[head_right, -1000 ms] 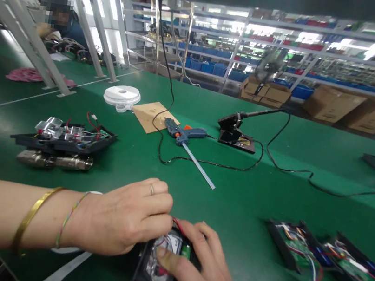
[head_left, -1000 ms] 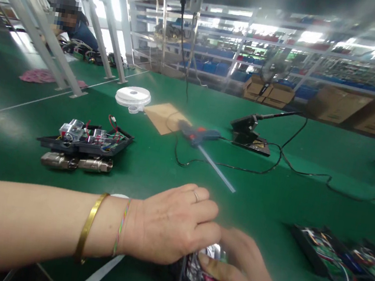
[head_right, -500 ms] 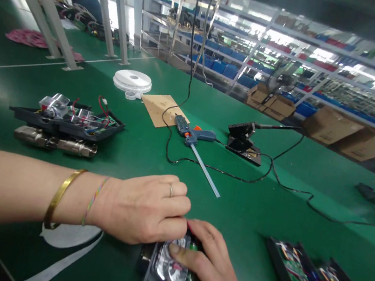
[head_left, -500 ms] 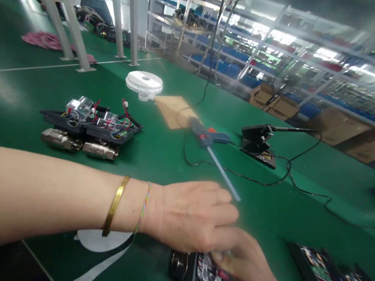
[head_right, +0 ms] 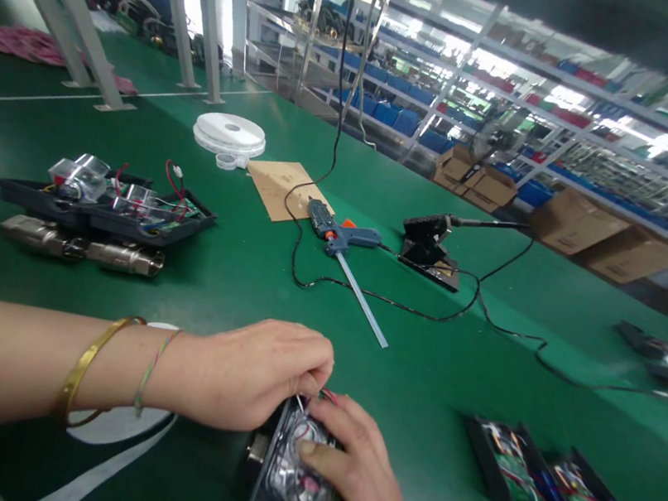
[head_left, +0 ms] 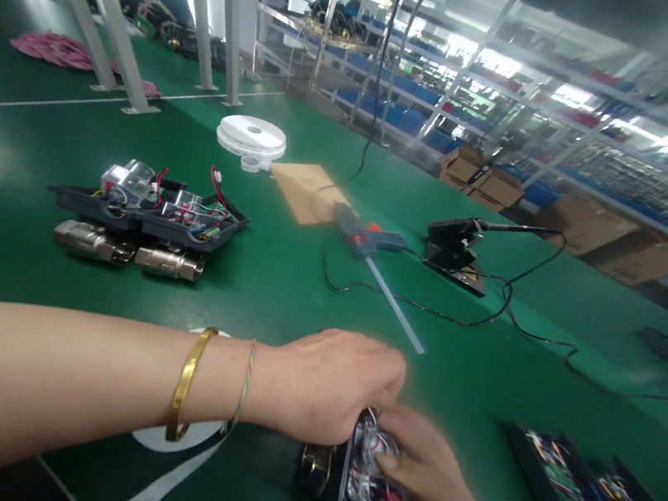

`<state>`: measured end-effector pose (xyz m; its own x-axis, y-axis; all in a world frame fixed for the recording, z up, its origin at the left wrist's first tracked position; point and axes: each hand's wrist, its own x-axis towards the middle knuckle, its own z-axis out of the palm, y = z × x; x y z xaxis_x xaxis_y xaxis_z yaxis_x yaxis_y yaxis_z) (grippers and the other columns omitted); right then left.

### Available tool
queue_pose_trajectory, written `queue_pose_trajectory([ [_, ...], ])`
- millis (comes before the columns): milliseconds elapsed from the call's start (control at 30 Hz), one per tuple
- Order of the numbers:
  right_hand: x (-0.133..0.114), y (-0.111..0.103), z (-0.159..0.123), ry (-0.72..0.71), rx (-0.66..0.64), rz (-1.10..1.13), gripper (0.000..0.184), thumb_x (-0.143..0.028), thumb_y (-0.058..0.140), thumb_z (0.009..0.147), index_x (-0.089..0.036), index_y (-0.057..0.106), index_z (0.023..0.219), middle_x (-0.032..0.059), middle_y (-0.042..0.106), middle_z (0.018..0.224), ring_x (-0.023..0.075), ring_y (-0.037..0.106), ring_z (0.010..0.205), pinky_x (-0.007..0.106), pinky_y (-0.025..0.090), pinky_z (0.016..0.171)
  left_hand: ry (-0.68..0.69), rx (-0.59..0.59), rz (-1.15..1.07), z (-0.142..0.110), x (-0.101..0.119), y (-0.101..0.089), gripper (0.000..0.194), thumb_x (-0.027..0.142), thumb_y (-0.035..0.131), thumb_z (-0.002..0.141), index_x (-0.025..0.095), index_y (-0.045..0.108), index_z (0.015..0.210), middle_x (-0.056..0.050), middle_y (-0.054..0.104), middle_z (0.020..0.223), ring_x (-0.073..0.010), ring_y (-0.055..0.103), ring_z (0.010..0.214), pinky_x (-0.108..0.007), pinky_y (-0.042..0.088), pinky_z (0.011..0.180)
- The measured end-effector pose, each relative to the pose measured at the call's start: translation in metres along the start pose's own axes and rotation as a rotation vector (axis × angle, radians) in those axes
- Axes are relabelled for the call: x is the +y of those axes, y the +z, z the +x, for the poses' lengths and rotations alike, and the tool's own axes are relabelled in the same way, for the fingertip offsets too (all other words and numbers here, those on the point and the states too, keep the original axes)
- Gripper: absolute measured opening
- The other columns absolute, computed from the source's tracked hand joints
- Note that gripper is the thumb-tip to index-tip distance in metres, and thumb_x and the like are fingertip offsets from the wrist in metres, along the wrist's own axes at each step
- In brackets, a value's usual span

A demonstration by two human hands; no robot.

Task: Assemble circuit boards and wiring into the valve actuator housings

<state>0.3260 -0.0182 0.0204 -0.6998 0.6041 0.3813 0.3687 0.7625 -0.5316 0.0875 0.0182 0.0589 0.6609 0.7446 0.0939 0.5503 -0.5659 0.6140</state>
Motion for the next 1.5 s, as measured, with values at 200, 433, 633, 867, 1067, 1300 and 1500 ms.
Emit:
queue_pose_trajectory([
  [200,-0.006,-0.001,0.004,0.059,0.047,0.078,0.027,-0.040,0.058,0.099,-0.026,0.064,0.122,0.0097,0.065,0.136,0.0294,0.060,0.128,0.043,0.052,0.107,-0.121,0.030,-0.144,-0.002,0.002,-0.001,0.016,0.013,0.048,0.092,0.023,0.042,0.082,0.001,0.057,0.083,-0.0167,0.054,0.078,-0.028,0.041,0.070],
  [433,-0.004,0.001,0.004,0.075,0.056,0.078,0.026,-0.039,0.060,0.098,-0.027,0.064,0.121,0.0100,0.065,0.136,0.0306,0.059,0.130,0.044,0.052,0.107,-0.192,0.123,-0.208,-0.004,0.004,0.002,0.018,0.014,0.045,0.093,0.022,0.043,0.077,0.002,0.053,0.081,-0.0145,0.050,0.075,-0.027,0.039,0.069],
  [633,0.000,-0.001,0.006,0.025,0.009,0.032,0.027,-0.034,0.065,0.095,-0.027,0.063,0.121,0.0104,0.066,0.134,0.0306,0.060,0.128,0.043,0.054,0.104,-0.207,0.155,-0.163,-0.002,0.006,0.007,0.013,0.014,0.046,0.091,0.021,0.048,0.080,0.000,0.056,0.085,-0.0156,0.053,0.077,-0.029,0.042,0.070],
  [867,0.002,0.002,0.004,-0.044,0.024,-0.015,0.023,-0.028,0.064,0.093,-0.025,0.063,0.116,0.0107,0.068,0.129,0.0299,0.063,0.124,0.042,0.053,0.105,-0.114,0.202,-0.131,-0.008,0.009,-0.002,0.007,0.016,0.050,0.094,0.018,0.055,0.089,-0.003,0.060,0.094,-0.0178,0.056,0.089,-0.032,0.047,0.082],
  [1067,-0.005,0.002,0.003,-0.022,0.061,0.044,0.024,-0.026,0.066,0.091,-0.027,0.062,0.115,0.0094,0.068,0.129,0.0300,0.061,0.127,0.042,0.053,0.106,-0.071,0.670,-0.126,-0.050,0.024,0.018,0.016,0.015,0.052,0.095,0.023,0.052,0.108,-0.002,0.060,0.109,-0.0155,0.054,0.105,-0.032,0.045,0.095],
  [1300,-0.018,-0.012,0.005,0.039,-0.080,0.039,0.028,-0.023,0.060,0.097,-0.027,0.056,0.124,0.0089,0.062,0.140,0.0258,0.051,0.138,0.045,0.043,0.116,-0.379,0.836,-0.428,-0.071,0.051,0.089,0.011,0.029,0.049,0.099,0.031,0.054,0.110,-0.002,0.060,0.107,-0.0179,0.061,0.098,-0.032,0.051,0.083],
  [1500,-0.024,-0.017,0.003,0.016,-0.113,0.060,0.032,-0.012,0.055,0.095,-0.028,0.057,0.123,0.0071,0.062,0.141,0.0254,0.047,0.141,0.049,0.039,0.119,-0.650,0.823,-0.680,-0.057,0.061,0.104,0.037,0.055,0.050,0.096,0.026,0.055,0.118,-0.009,0.063,0.119,-0.0239,0.061,0.097,-0.041,0.051,0.087],
])
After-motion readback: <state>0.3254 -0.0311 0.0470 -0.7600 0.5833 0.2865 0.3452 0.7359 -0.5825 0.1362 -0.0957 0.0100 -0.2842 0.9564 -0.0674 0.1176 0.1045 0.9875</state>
